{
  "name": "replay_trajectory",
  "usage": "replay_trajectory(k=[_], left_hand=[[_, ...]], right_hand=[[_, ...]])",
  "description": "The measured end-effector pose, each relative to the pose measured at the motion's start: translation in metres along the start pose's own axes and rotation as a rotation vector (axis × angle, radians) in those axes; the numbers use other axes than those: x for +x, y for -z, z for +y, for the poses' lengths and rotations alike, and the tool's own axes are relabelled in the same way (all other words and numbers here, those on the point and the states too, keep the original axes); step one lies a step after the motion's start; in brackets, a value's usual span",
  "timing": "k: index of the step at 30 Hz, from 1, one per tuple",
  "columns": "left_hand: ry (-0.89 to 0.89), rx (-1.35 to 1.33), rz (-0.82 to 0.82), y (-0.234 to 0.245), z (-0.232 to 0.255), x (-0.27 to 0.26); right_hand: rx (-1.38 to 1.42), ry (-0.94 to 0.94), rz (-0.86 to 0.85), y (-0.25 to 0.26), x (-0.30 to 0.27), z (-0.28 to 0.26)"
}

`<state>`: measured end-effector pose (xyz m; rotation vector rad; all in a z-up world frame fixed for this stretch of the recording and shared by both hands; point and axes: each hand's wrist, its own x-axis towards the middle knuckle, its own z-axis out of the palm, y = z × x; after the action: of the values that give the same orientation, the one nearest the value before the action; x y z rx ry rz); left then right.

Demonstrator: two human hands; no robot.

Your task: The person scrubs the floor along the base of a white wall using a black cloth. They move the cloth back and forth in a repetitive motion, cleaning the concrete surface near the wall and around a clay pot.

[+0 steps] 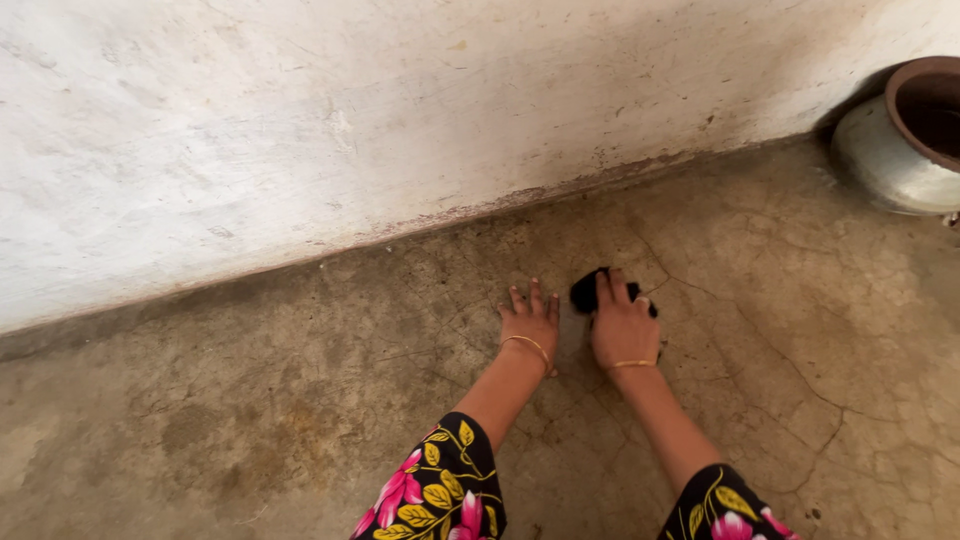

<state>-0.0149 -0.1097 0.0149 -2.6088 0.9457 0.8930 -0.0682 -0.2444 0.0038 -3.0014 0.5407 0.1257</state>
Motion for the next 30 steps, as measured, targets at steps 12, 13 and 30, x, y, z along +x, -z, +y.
replay_trajectory(k=[12, 13, 30], left_hand=[[0.051, -0.007, 0.005, -0.012, 0.01, 0.019], [0.044, 0.026, 0.03, -0.015, 0.011, 0.025], [0.036, 0.071, 0.076, -0.015, 0.011, 0.022]], right_hand=[[0.016, -0.276, 0.078, 0.013, -0.035, 0.047], [-0.007, -0.294, 0.1, 0.013, -0.041, 0.042], [0.018, 0.083, 0.103, 0.005, -0.064, -0.012]])
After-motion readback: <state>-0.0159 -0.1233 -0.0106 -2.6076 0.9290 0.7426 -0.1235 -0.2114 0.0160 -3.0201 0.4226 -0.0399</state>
